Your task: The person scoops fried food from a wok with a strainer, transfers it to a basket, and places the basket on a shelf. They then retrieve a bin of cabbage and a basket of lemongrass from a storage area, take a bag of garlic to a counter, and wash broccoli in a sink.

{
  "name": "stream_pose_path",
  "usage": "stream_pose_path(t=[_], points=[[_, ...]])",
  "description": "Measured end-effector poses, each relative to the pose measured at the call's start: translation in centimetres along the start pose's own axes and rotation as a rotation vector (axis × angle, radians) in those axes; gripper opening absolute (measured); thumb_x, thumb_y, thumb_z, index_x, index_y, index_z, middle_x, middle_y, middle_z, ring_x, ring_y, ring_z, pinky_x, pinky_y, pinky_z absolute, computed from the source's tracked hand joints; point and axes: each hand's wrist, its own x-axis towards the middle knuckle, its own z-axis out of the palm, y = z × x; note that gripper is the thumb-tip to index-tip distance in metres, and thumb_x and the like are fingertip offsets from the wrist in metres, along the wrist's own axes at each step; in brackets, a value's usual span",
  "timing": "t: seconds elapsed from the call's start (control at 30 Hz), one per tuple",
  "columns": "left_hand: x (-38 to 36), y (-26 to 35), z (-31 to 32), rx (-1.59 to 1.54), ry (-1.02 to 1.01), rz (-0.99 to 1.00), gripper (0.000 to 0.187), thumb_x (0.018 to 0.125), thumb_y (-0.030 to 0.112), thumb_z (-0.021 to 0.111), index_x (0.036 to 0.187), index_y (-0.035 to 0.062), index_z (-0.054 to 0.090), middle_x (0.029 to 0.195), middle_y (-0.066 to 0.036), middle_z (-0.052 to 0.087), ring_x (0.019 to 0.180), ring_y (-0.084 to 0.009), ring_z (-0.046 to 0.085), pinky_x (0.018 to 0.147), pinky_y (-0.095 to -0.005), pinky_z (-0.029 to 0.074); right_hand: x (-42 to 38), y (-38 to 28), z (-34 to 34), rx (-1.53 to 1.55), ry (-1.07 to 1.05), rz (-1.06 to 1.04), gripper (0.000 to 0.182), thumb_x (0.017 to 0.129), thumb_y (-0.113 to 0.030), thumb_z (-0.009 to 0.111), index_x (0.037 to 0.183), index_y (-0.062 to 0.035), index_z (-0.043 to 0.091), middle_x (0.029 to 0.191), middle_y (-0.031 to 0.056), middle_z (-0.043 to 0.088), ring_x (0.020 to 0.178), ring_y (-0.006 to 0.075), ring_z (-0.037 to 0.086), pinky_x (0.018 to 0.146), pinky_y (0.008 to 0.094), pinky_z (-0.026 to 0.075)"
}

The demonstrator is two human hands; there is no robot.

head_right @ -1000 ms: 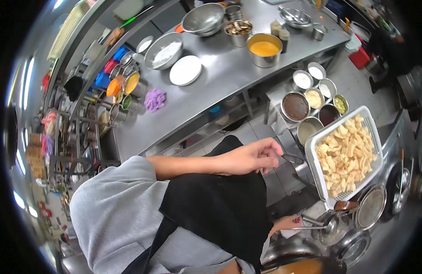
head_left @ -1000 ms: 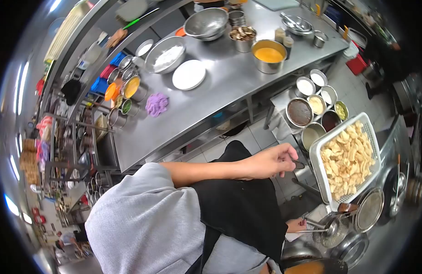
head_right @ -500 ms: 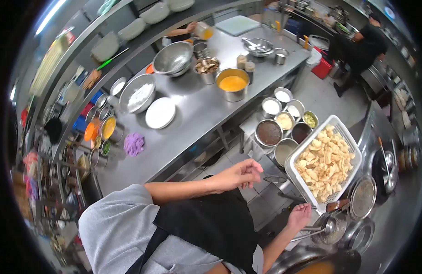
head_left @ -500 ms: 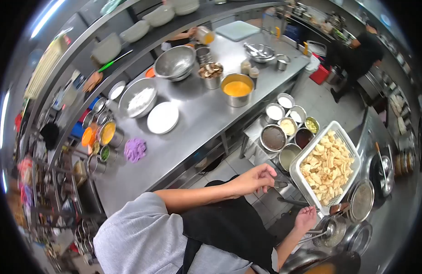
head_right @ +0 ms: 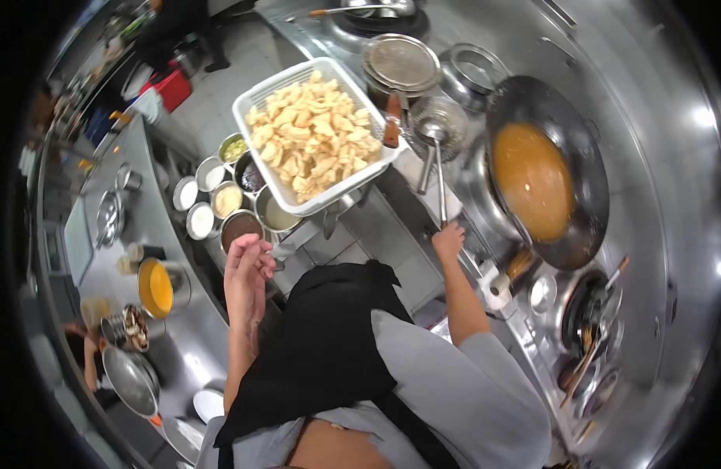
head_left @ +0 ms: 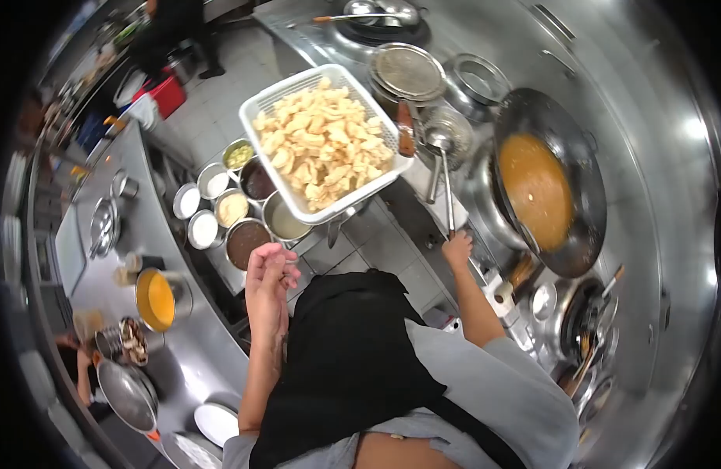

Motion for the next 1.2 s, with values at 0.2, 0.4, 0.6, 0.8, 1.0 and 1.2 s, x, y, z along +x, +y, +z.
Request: stream_pose_path(t=[0.2, 0.4, 0.6, 0.8, 1.0, 1.2], points=[[0.9, 1.2, 2.0, -0.151, -0.119, -0.117, 0.016, 0.088, 0.009, 0.052, 0.104, 0.006, 0.05, 0.094, -0.008, 0.057, 0.071, -0.0123, 0.054, 0.062, -0.0231, 0.041, 2.5, -0.8, -2.5, 0.392, -0.453, 0.061, 0.026, 0.074, -0.015, 0.056, 0.093, 0.003, 0.05, 0.08, 0.0247, 0.061, 0.071, 0.0326, 0.064, 0.062, 0.0418, 0.049], [0.6, 3.2, 4.7, -0.177, -0.119, -0.119, 0.02, 0.088, 0.013, 0.051, 0.106, 0.0054, 0.049, 0.095, -0.008, 0.055, 0.076, -0.014, 0.053, 0.068, -0.0246, 0.039, 2.5, -5.5, -12.8, 1.297, -0.67, 0.316, 0.004, 0.075, -0.007, 0.054, 0.075, -0.0079, 0.05, 0.05, 0.0015, 0.045, 0.036, 0.0132, 0.042, 0.034, 0.0263, 0.034], [1.5, 2.9, 11.0, -0.026, -0.263, -0.109, 0.023, 0.087, 0.012, 0.051, 0.109, 0.0045, 0.049, 0.095, -0.009, 0.054, 0.076, -0.0139, 0.052, 0.067, -0.0245, 0.039, -0.9, -4.3, -21.8, 2.035, -0.642, 0.25, 0.015, 0.078, -0.003, 0.054, 0.09, -0.0058, 0.047, 0.052, -0.0001, 0.044, 0.04, 0.0113, 0.044, 0.038, 0.0238, 0.037], [5.9, -3.8, 17.6, 0.419, -0.667, -0.267, 0.023, 0.088, 0.015, 0.053, 0.11, 0.0065, 0.05, 0.096, -0.006, 0.057, 0.076, -0.011, 0.054, 0.066, -0.0228, 0.041, 0.3, 6.2, -30.9, 1.646, -0.309, 0.365, 0.018, 0.085, -0.008, 0.053, 0.103, -0.0059, 0.049, 0.056, 0.0007, 0.047, 0.034, 0.0075, 0.04, 0.028, 0.0222, 0.032], [5.5, -14.6, 27.9, 0.857, -1.152, 0.577, 0.034, 0.086, 0.024, 0.057, 0.111, 0.002, 0.05, 0.098, -0.01, 0.058, 0.085, -0.0223, 0.057, 0.083, -0.033, 0.043, 3.3, 14.7, -34.0, 1.49, -0.197, 0.484, 0.015, 0.085, -0.006, 0.05, 0.1, -0.0062, 0.047, 0.059, -0.0009, 0.042, 0.038, 0.0074, 0.039, 0.028, 0.0221, 0.031], [3.1, -27.4, 37.8, 1.102, -1.244, 1.126, 0.029, 0.076, 0.034, 0.066, 0.076, 0.0063, 0.057, 0.075, -0.01, 0.058, 0.075, -0.0257, 0.059, 0.073, -0.036, 0.046, 5.4, 17.6, -32.3, 1.526, -0.097, 0.623, 0.014, 0.084, -0.006, 0.048, 0.098, -0.0022, 0.047, 0.059, -0.0005, 0.041, 0.037, 0.0066, 0.037, 0.028, 0.0215, 0.033]])
